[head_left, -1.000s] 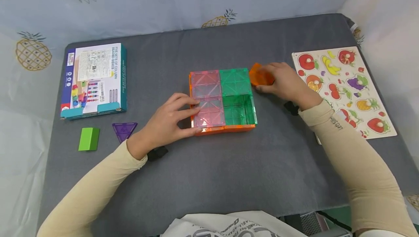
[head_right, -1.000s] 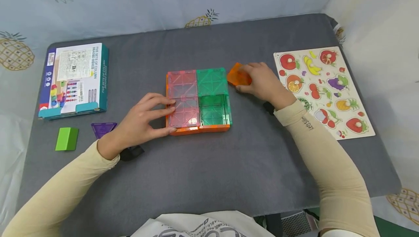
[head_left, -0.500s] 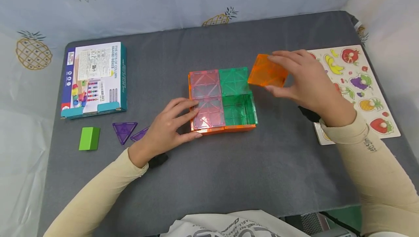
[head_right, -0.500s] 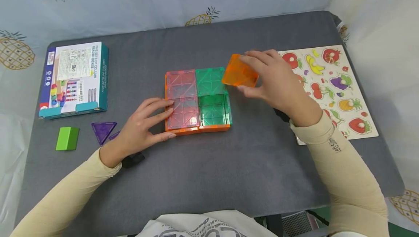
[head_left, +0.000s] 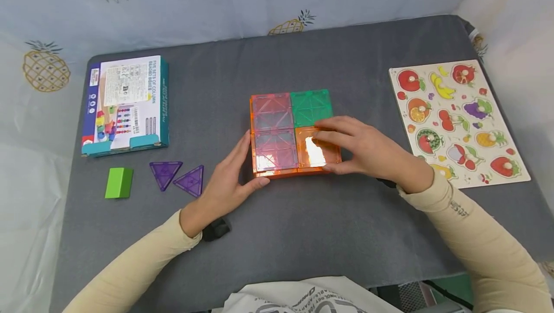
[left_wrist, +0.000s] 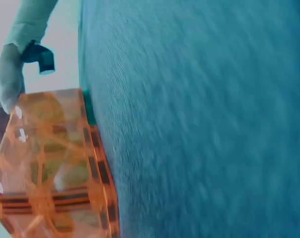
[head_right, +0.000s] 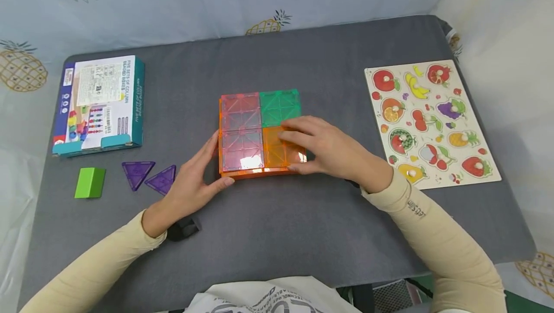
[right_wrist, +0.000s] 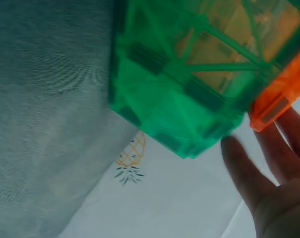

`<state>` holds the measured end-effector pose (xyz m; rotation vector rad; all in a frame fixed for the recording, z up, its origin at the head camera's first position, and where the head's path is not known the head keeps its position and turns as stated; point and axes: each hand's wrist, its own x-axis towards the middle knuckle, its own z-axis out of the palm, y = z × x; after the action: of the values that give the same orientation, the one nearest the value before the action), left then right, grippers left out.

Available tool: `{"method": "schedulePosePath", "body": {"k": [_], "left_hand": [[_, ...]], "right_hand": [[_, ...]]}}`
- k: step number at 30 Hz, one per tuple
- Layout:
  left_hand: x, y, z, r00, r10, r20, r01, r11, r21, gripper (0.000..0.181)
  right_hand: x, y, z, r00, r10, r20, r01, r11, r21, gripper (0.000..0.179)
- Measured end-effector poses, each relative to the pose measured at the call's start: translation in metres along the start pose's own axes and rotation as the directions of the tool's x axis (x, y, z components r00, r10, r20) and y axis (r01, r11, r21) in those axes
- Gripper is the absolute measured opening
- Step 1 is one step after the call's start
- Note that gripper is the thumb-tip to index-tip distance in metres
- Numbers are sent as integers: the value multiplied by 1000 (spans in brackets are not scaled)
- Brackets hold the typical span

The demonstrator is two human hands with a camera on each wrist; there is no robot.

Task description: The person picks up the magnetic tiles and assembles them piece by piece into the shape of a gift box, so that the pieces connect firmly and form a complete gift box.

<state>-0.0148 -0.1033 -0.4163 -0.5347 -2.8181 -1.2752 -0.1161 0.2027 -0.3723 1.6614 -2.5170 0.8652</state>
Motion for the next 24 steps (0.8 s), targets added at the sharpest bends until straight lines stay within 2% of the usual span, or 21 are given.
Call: {"method": "schedulePosePath", "body": {"k": [3, 5, 9, 11, 12, 17, 18, 20, 22, 24], "left_hand": [[1, 1, 5, 994, -84, 66, 87, 995, -47, 104], [2, 2, 10, 987, -127, 97, 136, 987, -83, 107], [5, 3, 18, 978, -179, 106, 193, 971, -143, 107], [5, 4, 21, 976, -197, 97, 210, 966, -150, 107], [5, 4, 22, 974, -206, 90, 218, 964, -150, 107], [9, 3, 25, 975, -206, 81, 216, 966, -144, 106], [11, 2, 25, 976, -201, 79, 210, 967, -143, 105], [18, 0, 23, 979, -189, 80, 199, 970, -143, 105], [26, -3, 21, 978, -190, 84, 201, 969, -146, 104], [35, -6, 18, 977, -193, 90, 204, 969, -141, 104]], "right_hand": [[-5, -1, 4, 998, 63, 19, -63, 998, -11, 58], [-10, -2, 7, 990, 128, 56, -127, 992, -30, 69], [-23, -8, 20, 954, 281, 105, -273, 958, -82, 100], [-28, -11, 28, 929, 356, 101, -350, 934, -76, 112], [-29, -12, 32, 924, 374, 81, -370, 927, -67, 115], [-27, -12, 45, 880, 472, 49, -474, 877, 72, 121], [-25, -10, 45, 873, 485, 55, -488, 867, 103, 121], [-21, -5, 44, 844, 529, 86, -536, 831, 149, 121], [-16, 1, 43, 831, 548, 98, -556, 812, 177, 120], [-12, 8, 41, 825, 555, 103, -564, 802, 196, 119]]}}
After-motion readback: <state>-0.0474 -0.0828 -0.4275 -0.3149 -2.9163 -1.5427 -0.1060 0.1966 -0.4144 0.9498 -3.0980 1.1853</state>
